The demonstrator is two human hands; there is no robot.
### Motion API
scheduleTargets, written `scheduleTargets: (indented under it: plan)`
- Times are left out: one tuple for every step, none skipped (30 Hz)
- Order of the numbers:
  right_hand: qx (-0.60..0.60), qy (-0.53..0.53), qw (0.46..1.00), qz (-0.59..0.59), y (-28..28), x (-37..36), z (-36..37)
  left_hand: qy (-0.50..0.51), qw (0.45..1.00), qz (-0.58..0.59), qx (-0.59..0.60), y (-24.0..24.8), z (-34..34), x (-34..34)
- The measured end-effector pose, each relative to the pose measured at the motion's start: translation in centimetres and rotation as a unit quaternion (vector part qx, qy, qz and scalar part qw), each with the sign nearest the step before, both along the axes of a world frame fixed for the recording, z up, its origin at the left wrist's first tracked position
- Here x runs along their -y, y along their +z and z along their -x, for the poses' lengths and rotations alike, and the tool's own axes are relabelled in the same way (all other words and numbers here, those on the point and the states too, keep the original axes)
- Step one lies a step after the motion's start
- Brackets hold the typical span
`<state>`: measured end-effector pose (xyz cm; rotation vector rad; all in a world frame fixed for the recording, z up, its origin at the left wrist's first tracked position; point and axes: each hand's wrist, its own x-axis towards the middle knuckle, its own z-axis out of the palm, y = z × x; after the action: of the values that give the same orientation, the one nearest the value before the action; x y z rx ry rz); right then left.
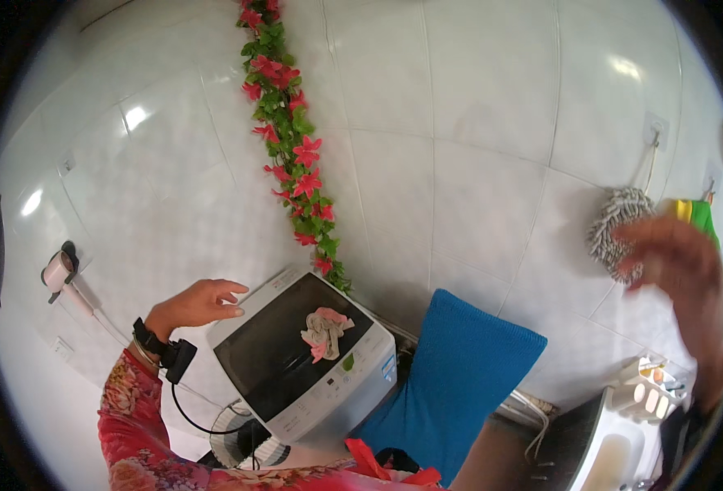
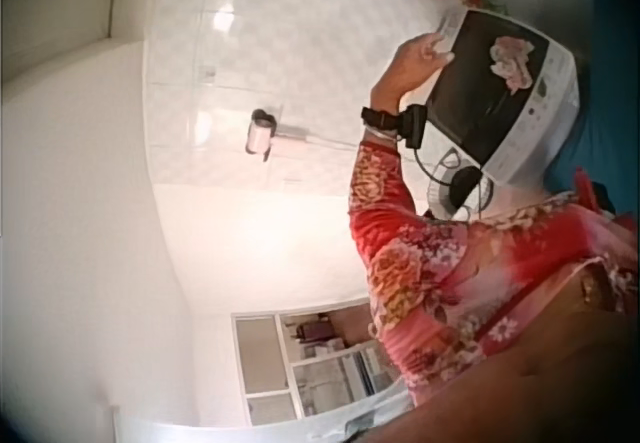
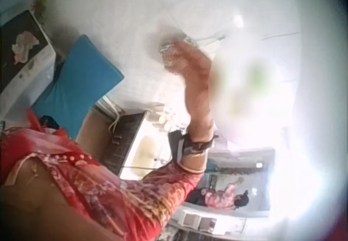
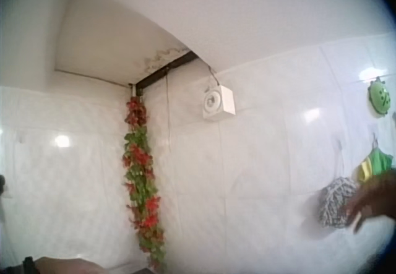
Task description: Fixing a vine of artificial flowers on the wall and arranging artificial flower stems near a sink.
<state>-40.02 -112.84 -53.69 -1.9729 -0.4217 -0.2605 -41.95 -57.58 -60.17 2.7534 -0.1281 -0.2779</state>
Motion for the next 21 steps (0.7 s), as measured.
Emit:
scheduleTargets:
  plan:
    - [0.053, -0.025, 0.997, 0.053, 1.6, -0.8, -1.6, -0.015, 1.0, 0.006, 0.002, 0.9, -0.5, -0.6]
    - [0.084, -0.076, 0.992, 0.058, 2.6, -2.0, -2.9, -0.032, 0.999, 0.013, 0.004, 1.9, -1.2, -0.9]
    - [0.104, -0.035, 0.993, 0.029, 1.9, -4.6, -8.2, 0.057, 0.997, 0.0, -0.042, 3.9, -0.2, -1.0]
    - [0.107, 0.007, 0.994, 0.003, 2.7, -6.8, -10.5, 0.074, 0.997, 0.003, -0.035, 5.1, 0.3, -2.7]
    - [0.135, -0.03, 0.99, 0.013, 3.9, -5.8, -8.8, -0.003, 0.999, 0.024, -0.036, 5.4, -2.7, -2.7]
    - [0.15, 0.013, 0.988, 0.017, 2.8, -7.8, -14.7, 0.021, 0.998, 0.026, -0.05, 6.6, -2.2, -4.2]
    - [0.215, -0.007, 0.975, 0.047, 2.1, -8.9, -17.3, 0.007, 0.999, 0.044, -0.014, 7.3, -3.7, -4.9]
    - [0.253, -0.05, 0.961, 0.097, 1.4, -9.4, -20.4, -0.009, 0.998, 0.062, 0.019, 8.0, -5.5, -5.4]
    - [0.309, -0.067, 0.946, 0.067, -0.1, -11.4, -22.7, -0.039, 0.993, 0.078, 0.076, 8.8, -7.1, -6.1]
    - [0.396, -0.114, 0.902, 0.128, -1.3, -13.4, -25.0, -0.043, 0.989, 0.094, 0.104, 9.7, -8.9, -6.3]
    - [0.453, -0.129, 0.861, 0.193, -2.2, -14.6, -27.2, -0.024, 0.984, 0.139, 0.108, 10.5, -11.0, -6.7]
    - [0.444, -0.113, 0.867, 0.198, -2.9, -16.4, -28.5, -0.001, 0.977, 0.183, 0.114, 11.2, -12.6, -7.3]
    - [0.465, -0.126, 0.844, 0.235, -3.6, -17.4, -30.1, -0.009, 0.976, 0.184, 0.118, 11.4, -14.9, -7.7]
    - [0.457, -0.134, 0.838, 0.266, -4.1, -19.4, -31.1, 0.017, 0.956, 0.237, 0.171, 11.4, -16.9, -8.7]
    - [0.455, -0.135, 0.837, 0.274, -5.0, -20.8, -32.4, 0.041, 0.93, 0.289, 0.223, 11.1, -18.9, -9.6]
    - [0.453, -0.142, 0.833, 0.284, -5.7, -21.6, -33.7, 0.038, 0.929, 0.289, 0.229, 10.5, -21.3, -10.4]
    - [0.458, -0.144, 0.83, 0.283, -6.1, -22.2, -34.9, 0.063, 0.91, 0.332, 0.242, 9.8, -23.9, -11.1]
    - [0.441, -0.153, 0.838, 0.283, -6.5, -22.8, -36.1, 0.087, 0.887, 0.375, 0.253, 9.2, -26.6, -11.9]
    - [0.422, -0.161, 0.846, 0.284, -6.9, -23.0, -37.3, 0.109, 0.879, 0.385, 0.259, 8.7, -29.2, -12.1]
    - [0.423, -0.156, 0.846, 0.284, -7.3, -23.7, -38.3, 0.114, 0.878, 0.385, 0.26, 8.1, -31.2, -13.0]
    - [0.416, -0.163, 0.836, 0.318, -7.4, -24.3, -39.2, 0.129, 0.86, 0.408, 0.278, 7.7, -33.5, -14.0]
